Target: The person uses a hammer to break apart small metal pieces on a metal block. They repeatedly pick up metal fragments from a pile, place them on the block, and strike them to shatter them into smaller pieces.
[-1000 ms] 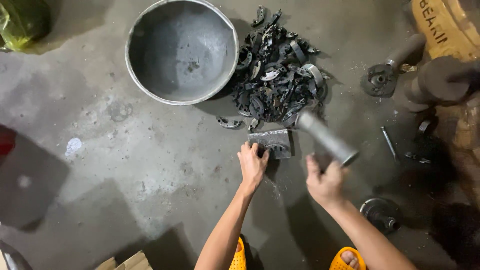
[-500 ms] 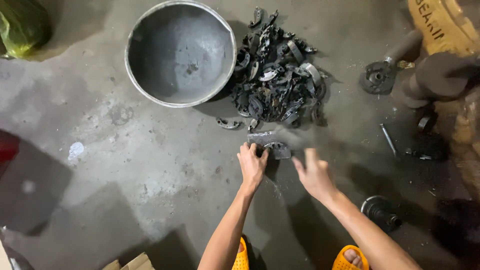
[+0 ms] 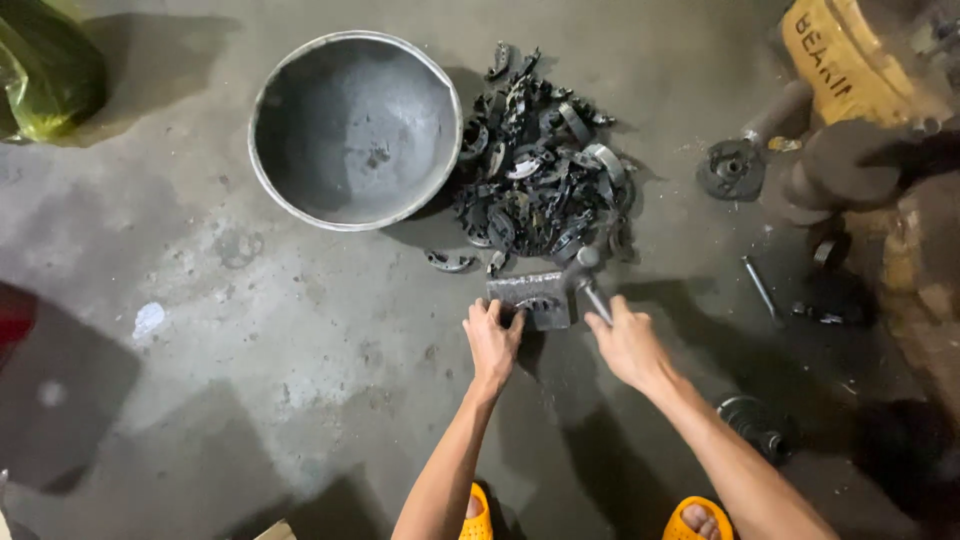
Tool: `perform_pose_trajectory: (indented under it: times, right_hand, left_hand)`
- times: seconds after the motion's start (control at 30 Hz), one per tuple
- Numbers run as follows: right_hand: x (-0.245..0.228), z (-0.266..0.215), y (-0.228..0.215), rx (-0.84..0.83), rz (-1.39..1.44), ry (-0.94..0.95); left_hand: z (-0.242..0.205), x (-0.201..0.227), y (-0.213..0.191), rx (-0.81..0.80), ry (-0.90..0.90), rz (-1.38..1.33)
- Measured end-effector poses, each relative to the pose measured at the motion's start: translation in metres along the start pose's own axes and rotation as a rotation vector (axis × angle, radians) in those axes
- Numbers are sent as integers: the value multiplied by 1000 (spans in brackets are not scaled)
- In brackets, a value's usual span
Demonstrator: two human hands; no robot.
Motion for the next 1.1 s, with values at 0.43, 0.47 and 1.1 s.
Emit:
perform_pose_trajectory:
  times: [0.43, 0.47, 1.1]
  right_hand:
    - [36, -12, 11, 145, 272, 53]
    - [38, -14, 13, 144, 271, 50]
    - [-20, 16, 35, 397, 35, -527]
  left_hand:
    - [5, 68, -59, -17, 869, -10]
    - [-3, 56, -51, -14, 868, -9]
    - [-6, 23, -33, -188, 423, 96]
Point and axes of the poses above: each hand's wrist, its own z-axis towards the middle knuckle, its own y-axis out of the palm, x = y × z, the point moved 4 cm from there along z, towards the middle knuckle, and after that the axes turned 8 degrees about -z, right-handed, at the moved point
